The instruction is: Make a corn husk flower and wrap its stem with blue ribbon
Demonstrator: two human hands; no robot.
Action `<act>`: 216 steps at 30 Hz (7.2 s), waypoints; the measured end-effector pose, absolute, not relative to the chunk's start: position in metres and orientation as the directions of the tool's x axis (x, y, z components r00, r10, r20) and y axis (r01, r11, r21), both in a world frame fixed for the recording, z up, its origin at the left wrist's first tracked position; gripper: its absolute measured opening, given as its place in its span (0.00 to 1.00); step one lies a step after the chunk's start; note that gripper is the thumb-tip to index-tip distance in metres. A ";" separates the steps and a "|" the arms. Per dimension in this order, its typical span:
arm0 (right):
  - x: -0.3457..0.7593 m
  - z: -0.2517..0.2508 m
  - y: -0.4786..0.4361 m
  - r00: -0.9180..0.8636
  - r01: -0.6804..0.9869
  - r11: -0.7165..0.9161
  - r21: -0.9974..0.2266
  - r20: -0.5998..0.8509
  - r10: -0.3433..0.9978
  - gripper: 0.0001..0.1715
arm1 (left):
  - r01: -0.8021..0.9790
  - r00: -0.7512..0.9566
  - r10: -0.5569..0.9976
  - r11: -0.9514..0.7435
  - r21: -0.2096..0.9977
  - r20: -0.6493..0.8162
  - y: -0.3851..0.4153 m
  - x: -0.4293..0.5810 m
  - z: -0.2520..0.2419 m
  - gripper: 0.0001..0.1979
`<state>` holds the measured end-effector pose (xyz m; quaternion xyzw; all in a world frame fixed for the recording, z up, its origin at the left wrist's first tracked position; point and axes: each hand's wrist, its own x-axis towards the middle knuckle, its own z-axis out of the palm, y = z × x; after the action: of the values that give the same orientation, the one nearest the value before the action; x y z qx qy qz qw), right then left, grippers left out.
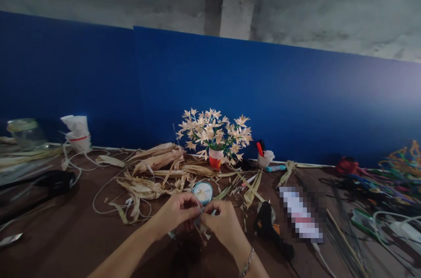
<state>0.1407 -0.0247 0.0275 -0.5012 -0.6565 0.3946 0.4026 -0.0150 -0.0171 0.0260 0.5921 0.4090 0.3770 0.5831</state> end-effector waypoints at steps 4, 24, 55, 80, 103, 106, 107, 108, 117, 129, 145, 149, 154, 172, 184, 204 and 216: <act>0.141 0.029 -0.025 -0.168 0.328 0.161 -0.931 0.110 0.980 0.06 | 0.097 0.359 0.933 -0.015 0.995 -0.021 -0.015 -0.019 0.028 0.13; 0.140 0.031 -0.029 -0.246 0.265 0.155 -0.952 0.089 0.965 0.07 | 0.060 0.280 0.960 -0.011 0.998 -0.006 -0.015 -0.014 0.020 0.12; 0.137 0.027 -0.028 -0.215 0.354 0.288 -0.890 0.222 0.951 0.07 | 0.034 0.352 0.934 -0.079 0.996 0.061 -0.008 -0.018 0.021 0.13; 0.138 0.025 -0.027 -0.319 0.221 0.079 -0.972 0.004 0.948 0.10 | 0.186 0.411 0.907 -0.184 0.965 0.093 -0.012 -0.023 0.025 0.11; 0.132 0.028 -0.030 -0.179 0.477 0.302 -0.825 0.246 0.953 0.03 | 0.287 0.378 0.909 -0.298 0.911 0.178 -0.005 -0.028 0.021 0.08; 0.130 0.027 -0.032 -0.165 0.584 0.410 -0.700 0.393 0.905 0.05 | 0.294 0.371 0.909 -0.309 0.905 0.190 -0.004 -0.026 0.020 0.08; 0.130 0.026 -0.032 -0.179 0.593 0.432 -0.680 0.411 0.894 0.07 | 0.292 0.376 0.906 -0.315 0.903 0.195 -0.004 -0.025 0.020 0.08; 0.130 0.025 -0.032 -0.191 0.593 0.444 -0.671 0.419 0.888 0.08 | 0.291 0.380 0.903 -0.322 0.901 0.200 -0.004 -0.026 0.020 0.08; 0.133 0.024 -0.028 -0.278 0.368 0.275 -0.888 0.177 0.944 0.08 | 0.303 0.413 0.887 -0.350 0.887 0.209 -0.005 -0.034 0.025 0.09; 0.135 0.021 -0.028 -0.401 -0.007 -0.065 -0.998 -0.056 0.914 0.16 | 0.283 0.456 0.856 -0.398 0.873 0.243 -0.009 -0.034 0.034 0.07; 0.128 0.025 -0.035 -0.226 0.621 0.485 -0.615 0.452 0.863 0.08 | 0.321 0.417 0.876 -0.392 0.862 0.243 -0.004 -0.030 0.023 0.07; 0.131 0.023 -0.030 -0.251 0.449 0.379 -0.809 0.293 0.923 0.08 | 0.303 0.451 0.850 -0.432 0.849 0.271 -0.005 -0.033 0.027 0.07; 0.134 0.021 -0.026 -0.302 0.381 0.226 -0.897 0.110 0.947 0.08 | 0.298 0.478 0.836 -0.444 0.845 0.270 -0.007 -0.033 0.028 0.06; 0.133 0.024 -0.027 -0.150 0.368 0.384 -0.847 0.354 0.923 0.06 | 0.001 0.334 0.869 -0.389 0.921 0.366 -0.009 -0.020 0.027 0.06; 0.128 0.026 -0.034 -0.061 0.446 0.556 -0.702 0.595 0.801 0.07 | 0.159 0.172 0.871 -0.486 0.860 0.460 -0.011 -0.012 0.023 0.04; 0.124 0.024 -0.036 -0.127 0.718 0.524 -0.459 0.654 0.746 0.08 | -0.023 0.049 0.959 -0.279 0.960 0.280 -0.008 -0.002 0.009 0.10; 0.134 0.018 -0.024 -0.164 0.220 0.383 -0.897 0.353 0.921 0.15 | 0.041 0.267 0.946 -0.202 0.979 0.184 -0.010 -0.018 0.025 0.09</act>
<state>0.1339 -0.0235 0.0176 -0.4239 -0.6733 0.3587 0.4882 -0.0183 -0.0100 0.0245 0.6249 0.3948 0.4588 0.4931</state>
